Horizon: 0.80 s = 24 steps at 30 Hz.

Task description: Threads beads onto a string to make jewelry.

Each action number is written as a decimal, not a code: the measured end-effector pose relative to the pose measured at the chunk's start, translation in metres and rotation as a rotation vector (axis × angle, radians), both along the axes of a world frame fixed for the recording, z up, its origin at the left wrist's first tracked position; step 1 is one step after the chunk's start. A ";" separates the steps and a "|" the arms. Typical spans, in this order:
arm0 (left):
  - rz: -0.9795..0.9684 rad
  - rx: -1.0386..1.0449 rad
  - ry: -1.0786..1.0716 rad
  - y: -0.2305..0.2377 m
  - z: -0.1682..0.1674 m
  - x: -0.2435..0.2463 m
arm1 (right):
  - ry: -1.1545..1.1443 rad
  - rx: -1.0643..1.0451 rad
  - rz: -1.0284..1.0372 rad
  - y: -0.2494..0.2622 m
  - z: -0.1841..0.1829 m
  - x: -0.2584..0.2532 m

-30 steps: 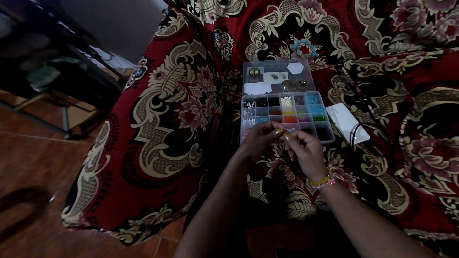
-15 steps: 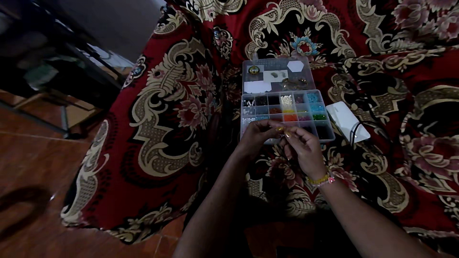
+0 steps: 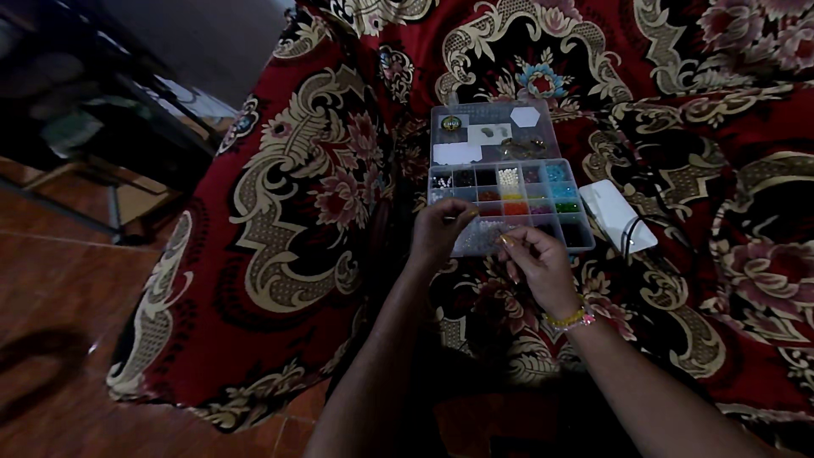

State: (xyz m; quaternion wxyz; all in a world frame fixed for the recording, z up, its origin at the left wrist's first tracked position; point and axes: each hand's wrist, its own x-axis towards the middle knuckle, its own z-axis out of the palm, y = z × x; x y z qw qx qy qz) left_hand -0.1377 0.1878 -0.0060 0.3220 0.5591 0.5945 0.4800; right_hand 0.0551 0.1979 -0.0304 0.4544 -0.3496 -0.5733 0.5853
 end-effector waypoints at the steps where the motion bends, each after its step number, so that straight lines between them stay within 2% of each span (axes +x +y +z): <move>1: 0.064 0.017 0.141 -0.001 0.002 -0.002 | 0.003 -0.001 -0.004 0.000 0.000 0.000; 3: 0.126 0.059 0.439 -0.003 0.003 -0.004 | 0.010 -0.004 -0.009 0.000 0.001 -0.001; 6: 0.094 0.038 0.630 -0.001 -0.003 -0.002 | -0.002 0.020 -0.012 -0.001 0.000 -0.001; 13: 0.031 -0.032 0.781 0.001 -0.011 0.010 | -0.021 0.046 -0.014 -0.001 0.000 0.000; 24: 0.010 0.001 0.838 0.003 -0.019 0.012 | -0.039 0.082 -0.019 -0.001 0.000 0.000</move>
